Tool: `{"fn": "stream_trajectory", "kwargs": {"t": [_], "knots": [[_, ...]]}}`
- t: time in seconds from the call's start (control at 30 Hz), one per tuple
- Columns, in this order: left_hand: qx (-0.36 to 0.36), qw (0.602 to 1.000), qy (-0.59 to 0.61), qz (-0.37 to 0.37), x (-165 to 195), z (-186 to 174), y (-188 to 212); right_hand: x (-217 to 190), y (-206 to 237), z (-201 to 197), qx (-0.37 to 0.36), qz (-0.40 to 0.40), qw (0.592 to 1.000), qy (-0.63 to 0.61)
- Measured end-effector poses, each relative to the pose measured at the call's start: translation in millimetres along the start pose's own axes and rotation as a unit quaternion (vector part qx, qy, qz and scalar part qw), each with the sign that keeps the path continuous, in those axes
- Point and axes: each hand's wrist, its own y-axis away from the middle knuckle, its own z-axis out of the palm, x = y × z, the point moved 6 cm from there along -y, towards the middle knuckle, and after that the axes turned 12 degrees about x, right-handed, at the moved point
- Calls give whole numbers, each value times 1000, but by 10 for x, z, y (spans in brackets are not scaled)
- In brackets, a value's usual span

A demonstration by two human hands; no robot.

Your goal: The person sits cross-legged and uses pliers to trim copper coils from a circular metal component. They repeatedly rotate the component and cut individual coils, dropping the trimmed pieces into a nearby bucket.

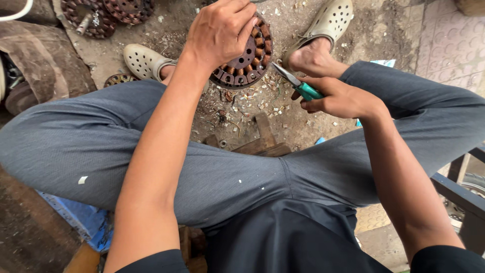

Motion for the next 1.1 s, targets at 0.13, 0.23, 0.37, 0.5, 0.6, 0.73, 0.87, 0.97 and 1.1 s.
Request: {"fn": "stream_trajectory", "kwargs": {"t": [0.13,0.23,0.37,0.5,0.6,0.73,0.87,0.97,1.1], "knots": [[-21,1000,6,-11,4,4,3,-18,26,20,-7,-6,997,-73],[-10,1000,4,3,25,-15,-6,-19,26,6,7,-12,1000,-24],[-21,1000,4,-3,29,-15,-23,-16,11,-14,15,-3,1000,-23],[-15,1000,12,-12,44,-45,-33,-41,13,-38,16,-19,998,-59],[-3,1000,13,-6,61,-66,-40,-65,17,-37,3,-25,998,-60],[-18,1000,8,-16,47,-45,-44,-86,9,-29,-5,1,998,-65],[-9,1000,4,-20,41,-43,-52,-132,25,-27,-8,-26,999,-46],[-12,1000,10,-11,42,-35,-50,-82,29,-24,-9,-8,1000,-27],[-17,1000,13,-15,17,-23,-28,-39,11,-9,-15,-16,999,-50]]}}
